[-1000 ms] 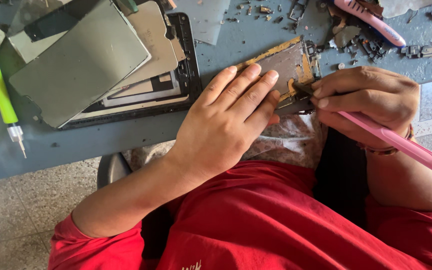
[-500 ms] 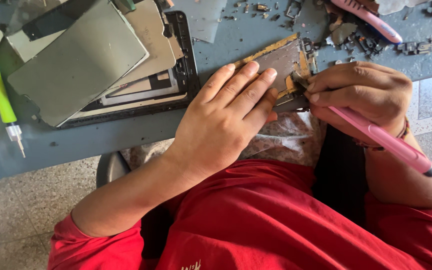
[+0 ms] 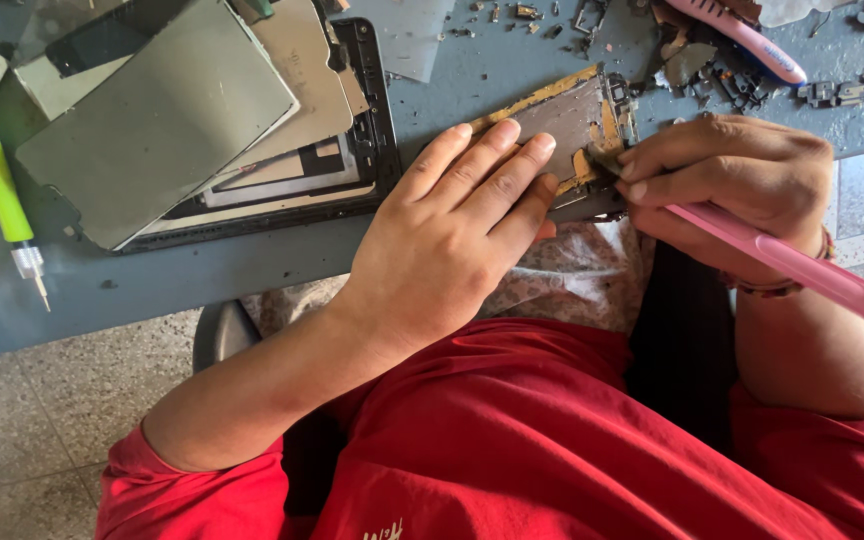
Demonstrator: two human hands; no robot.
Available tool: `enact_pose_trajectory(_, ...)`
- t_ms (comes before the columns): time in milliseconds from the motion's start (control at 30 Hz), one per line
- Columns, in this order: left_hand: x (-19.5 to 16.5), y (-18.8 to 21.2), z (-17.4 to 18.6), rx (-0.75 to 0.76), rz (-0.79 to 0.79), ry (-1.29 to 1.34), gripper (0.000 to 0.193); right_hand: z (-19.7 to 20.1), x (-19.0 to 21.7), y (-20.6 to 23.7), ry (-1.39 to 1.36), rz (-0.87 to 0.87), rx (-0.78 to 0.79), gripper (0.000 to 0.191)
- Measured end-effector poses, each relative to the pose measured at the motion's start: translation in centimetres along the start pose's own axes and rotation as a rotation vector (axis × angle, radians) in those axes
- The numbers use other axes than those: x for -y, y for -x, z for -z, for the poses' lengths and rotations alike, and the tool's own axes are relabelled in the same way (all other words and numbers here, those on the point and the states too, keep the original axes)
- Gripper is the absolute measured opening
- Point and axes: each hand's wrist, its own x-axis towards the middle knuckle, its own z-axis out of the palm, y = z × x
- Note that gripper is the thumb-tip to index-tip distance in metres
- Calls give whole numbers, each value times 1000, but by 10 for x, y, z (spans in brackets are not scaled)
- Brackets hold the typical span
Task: The person holds a phone midframe on the workbench with their left hand and uses a pink utility knife to scrape old adhesive and residue off its surface, occasionally repositioning the frame and clearing debris with their fingers.
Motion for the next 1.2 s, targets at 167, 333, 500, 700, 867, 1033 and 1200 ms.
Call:
enact_pose_trajectory(167, 0, 0, 0, -8, 3, 12, 31, -3, -1, 1, -124, -31, -100, 18)
enact_pose_trajectory(333, 1, 0, 0, -6, -2, 7, 31, 0, -3, 3, -104, -30, -29, 19)
enact_pose_trajectory(500, 1, 0, 0, -2, 1, 2, 32, 2, 0, 1, -66, -41, -5, 20)
enact_pose_trajectory(700, 1, 0, -1, -9, 0, 5, 31, -2, -17, 10, -213, 2, -129, 19)
enact_pose_trajectory(867, 1, 1, -1, -27, -4, 13, 31, -1, -29, 33, -305, -68, -271, 25)
enact_pose_trajectory(1033, 2, 3, 2, -39, 11, 60, 29, -3, -10, 34, -454, -140, -208, 16)
enact_pose_trajectory(1200, 3, 9, 5, -141, -22, 166, 33, -11, 26, 27, -425, -181, -138, 21)
